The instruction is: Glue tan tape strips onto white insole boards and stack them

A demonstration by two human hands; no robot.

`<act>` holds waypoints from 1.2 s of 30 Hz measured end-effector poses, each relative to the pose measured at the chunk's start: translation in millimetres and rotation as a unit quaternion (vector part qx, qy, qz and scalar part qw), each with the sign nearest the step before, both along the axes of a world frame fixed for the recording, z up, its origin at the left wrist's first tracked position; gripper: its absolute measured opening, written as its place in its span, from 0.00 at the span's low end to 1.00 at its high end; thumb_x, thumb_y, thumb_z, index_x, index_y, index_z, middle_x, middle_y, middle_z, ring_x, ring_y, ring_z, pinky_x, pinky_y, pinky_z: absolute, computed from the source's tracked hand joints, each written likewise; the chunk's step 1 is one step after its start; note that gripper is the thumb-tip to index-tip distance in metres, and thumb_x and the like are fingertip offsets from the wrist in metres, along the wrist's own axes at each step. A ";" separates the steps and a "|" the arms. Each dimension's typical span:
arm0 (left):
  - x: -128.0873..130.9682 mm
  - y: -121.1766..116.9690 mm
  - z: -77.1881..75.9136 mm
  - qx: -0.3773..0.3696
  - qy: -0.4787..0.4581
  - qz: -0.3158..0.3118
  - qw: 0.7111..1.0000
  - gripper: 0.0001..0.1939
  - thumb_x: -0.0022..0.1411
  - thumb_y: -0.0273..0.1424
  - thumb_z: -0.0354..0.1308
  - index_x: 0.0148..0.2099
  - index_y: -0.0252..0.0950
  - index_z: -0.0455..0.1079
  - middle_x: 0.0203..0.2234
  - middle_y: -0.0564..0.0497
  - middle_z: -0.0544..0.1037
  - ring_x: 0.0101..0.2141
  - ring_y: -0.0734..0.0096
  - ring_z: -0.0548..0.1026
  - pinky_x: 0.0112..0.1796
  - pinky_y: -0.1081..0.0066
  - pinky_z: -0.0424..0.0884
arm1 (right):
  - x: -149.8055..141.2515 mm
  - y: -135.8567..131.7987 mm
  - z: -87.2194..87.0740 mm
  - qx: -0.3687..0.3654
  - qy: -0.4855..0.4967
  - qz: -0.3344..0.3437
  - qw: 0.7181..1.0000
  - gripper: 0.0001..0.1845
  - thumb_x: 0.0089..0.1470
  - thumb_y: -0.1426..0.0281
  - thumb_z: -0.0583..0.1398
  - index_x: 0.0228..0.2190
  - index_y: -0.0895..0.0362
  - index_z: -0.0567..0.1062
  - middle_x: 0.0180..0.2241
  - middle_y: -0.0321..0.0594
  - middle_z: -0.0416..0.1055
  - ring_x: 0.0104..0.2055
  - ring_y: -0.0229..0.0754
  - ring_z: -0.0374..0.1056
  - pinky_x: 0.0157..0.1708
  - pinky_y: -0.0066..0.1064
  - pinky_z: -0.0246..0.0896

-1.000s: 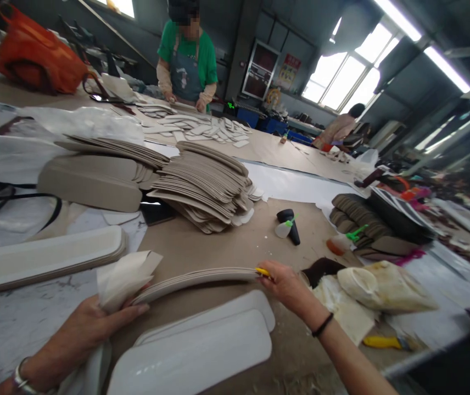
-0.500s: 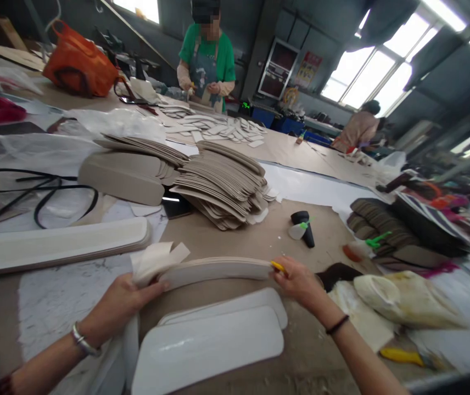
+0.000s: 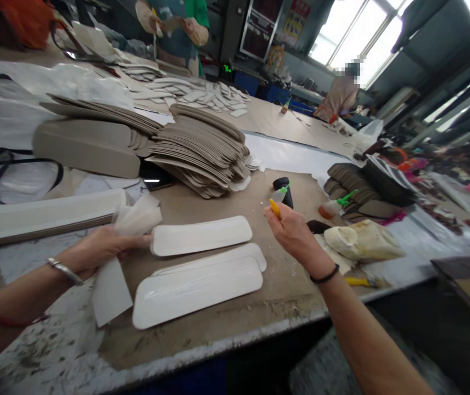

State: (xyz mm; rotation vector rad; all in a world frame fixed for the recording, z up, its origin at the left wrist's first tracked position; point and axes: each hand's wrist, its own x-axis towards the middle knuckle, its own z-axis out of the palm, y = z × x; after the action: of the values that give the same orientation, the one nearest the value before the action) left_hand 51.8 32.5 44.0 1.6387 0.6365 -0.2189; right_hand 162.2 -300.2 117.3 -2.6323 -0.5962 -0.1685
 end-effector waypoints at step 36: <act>-108.4 -48.9 -44.2 -0.115 0.029 0.062 0.991 0.21 0.38 0.47 0.68 0.25 0.33 0.71 0.19 0.50 0.73 0.22 0.72 0.68 0.24 0.74 0.64 | -144.6 71.9 -83.0 0.424 -0.033 -0.029 0.904 0.18 0.64 0.58 0.51 0.28 0.55 0.68 0.28 0.38 0.66 0.34 0.40 0.66 0.38 0.33 0.63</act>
State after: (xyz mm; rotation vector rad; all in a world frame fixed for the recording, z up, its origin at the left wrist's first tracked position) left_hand -56.7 -16.4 -0.2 1.3710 0.7275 -0.2393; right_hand 17.6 -228.3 34.2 -1.7955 -0.3446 -0.4292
